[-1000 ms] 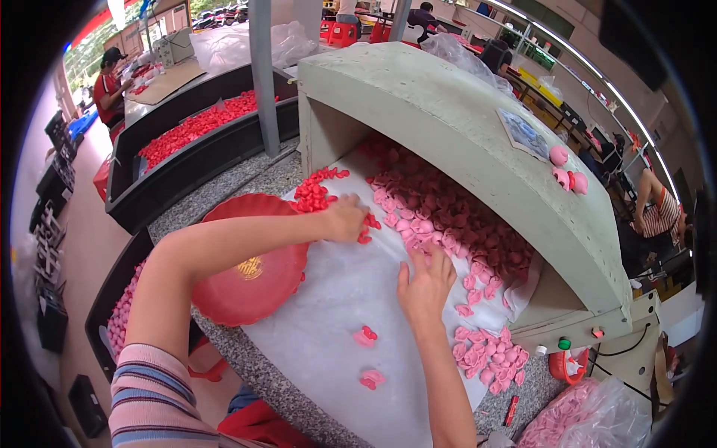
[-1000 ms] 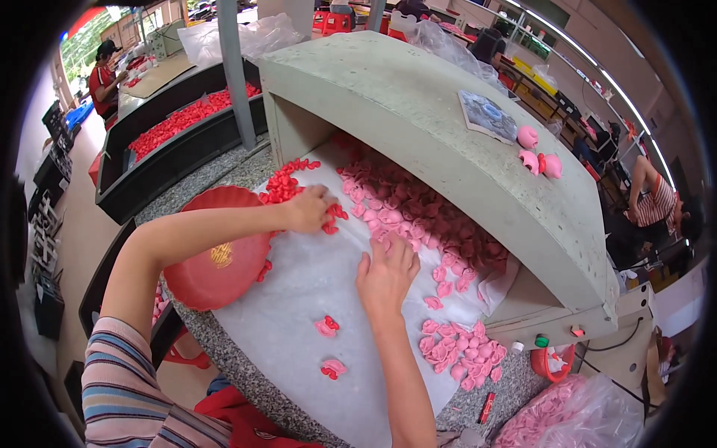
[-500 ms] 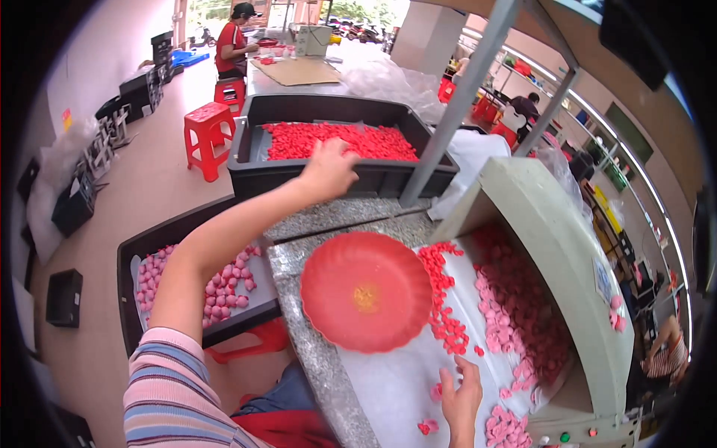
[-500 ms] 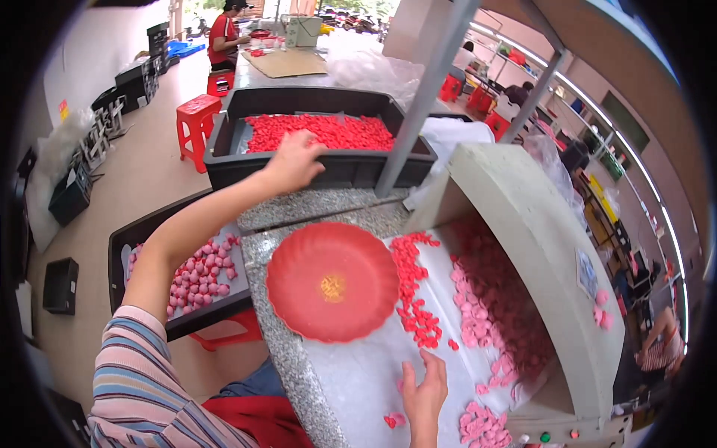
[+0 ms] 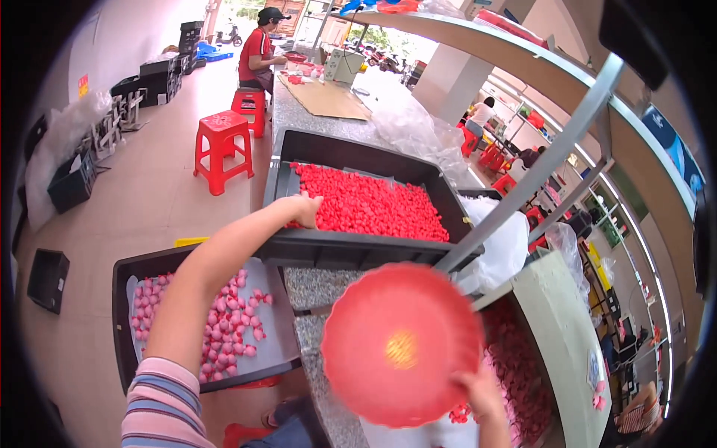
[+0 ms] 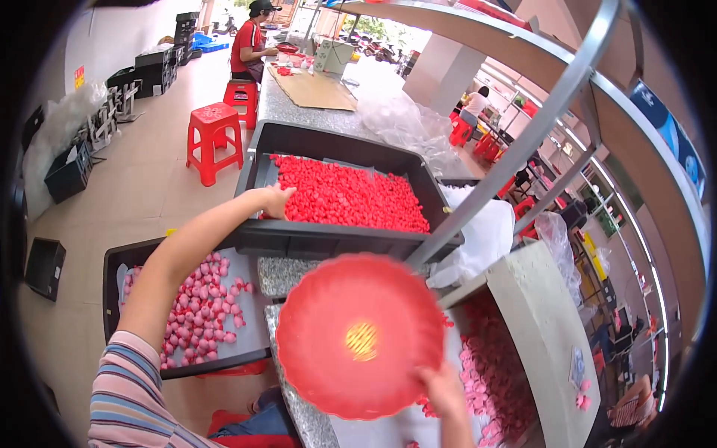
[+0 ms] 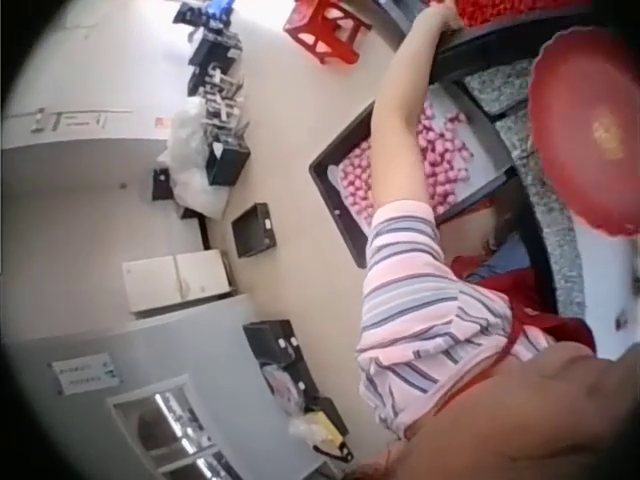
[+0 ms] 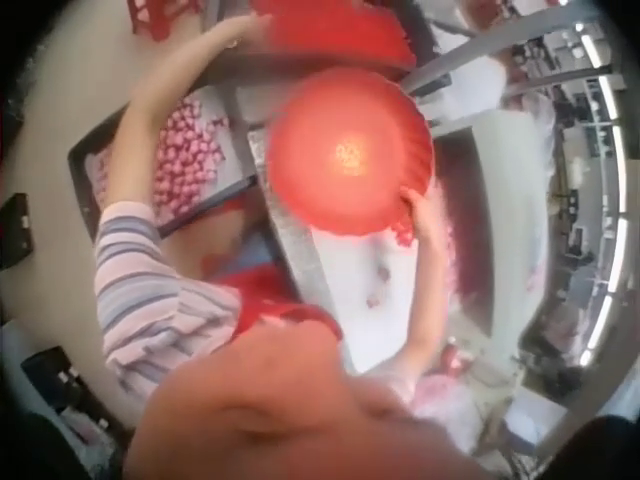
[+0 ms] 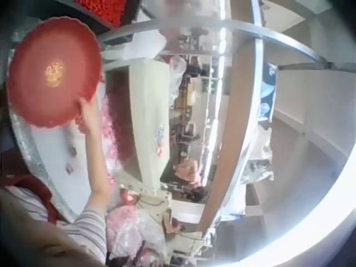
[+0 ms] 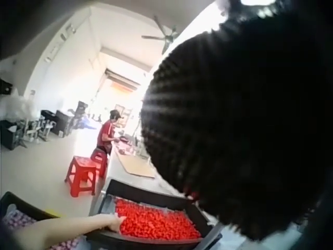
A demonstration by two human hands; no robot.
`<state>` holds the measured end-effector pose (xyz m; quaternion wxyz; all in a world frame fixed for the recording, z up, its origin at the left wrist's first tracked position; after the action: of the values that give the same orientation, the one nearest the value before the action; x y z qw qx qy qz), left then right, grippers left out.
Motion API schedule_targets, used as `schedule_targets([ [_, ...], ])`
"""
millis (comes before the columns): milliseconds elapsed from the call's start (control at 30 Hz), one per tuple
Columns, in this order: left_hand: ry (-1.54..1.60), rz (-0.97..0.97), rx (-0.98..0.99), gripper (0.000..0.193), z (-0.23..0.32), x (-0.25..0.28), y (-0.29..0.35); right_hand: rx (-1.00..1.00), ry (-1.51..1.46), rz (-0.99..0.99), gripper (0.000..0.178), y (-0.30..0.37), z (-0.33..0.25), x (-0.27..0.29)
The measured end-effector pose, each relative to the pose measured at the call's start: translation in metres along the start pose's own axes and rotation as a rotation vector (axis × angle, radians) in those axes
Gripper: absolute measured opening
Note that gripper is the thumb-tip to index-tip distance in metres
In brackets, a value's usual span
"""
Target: Assembling and organizing small pink and red plastic components at a factory workbench.
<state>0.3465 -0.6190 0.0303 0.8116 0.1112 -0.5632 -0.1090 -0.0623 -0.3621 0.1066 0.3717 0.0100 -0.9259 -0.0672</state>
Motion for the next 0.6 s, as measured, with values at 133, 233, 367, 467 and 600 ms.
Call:
schedule_targets([
  [133,0.077,-0.080,0.074,0.129,0.010,-0.008,-0.026,0.617,-0.014,0.345,0.046,-0.071,-0.176,0.053],
  [233,-0.022,-0.169,0.107,0.135,0.012,-0.033,-0.044,0.546,0.552,0.731,0.056,-0.164,-0.233,0.037],
  [367,-0.099,-0.106,0.154,0.139,0.015,-0.043,-0.061,0.440,0.995,0.757,0.063,-0.281,-0.190,-0.006],
  [467,0.010,-0.108,0.133,0.145,0.020,-0.038,-0.058,0.299,0.797,0.730,0.063,-0.319,-0.155,-0.016],
  [600,0.161,-0.062,0.165,0.150,0.020,-0.029,-0.063,0.386,0.630,0.573,0.063,-0.320,-0.166,-0.029],
])
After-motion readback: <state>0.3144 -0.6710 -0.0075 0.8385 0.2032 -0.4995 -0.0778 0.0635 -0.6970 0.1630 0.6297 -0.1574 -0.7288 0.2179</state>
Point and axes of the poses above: each hand's wrist, its own y-axis away from the middle knuckle, its own x-axis out of the back of the hand, z = x × y, the point moved 9 cm from there along -y, towards the middle knuckle, and after that the axes turned 13 degrees about y, right-handed, at the moved point
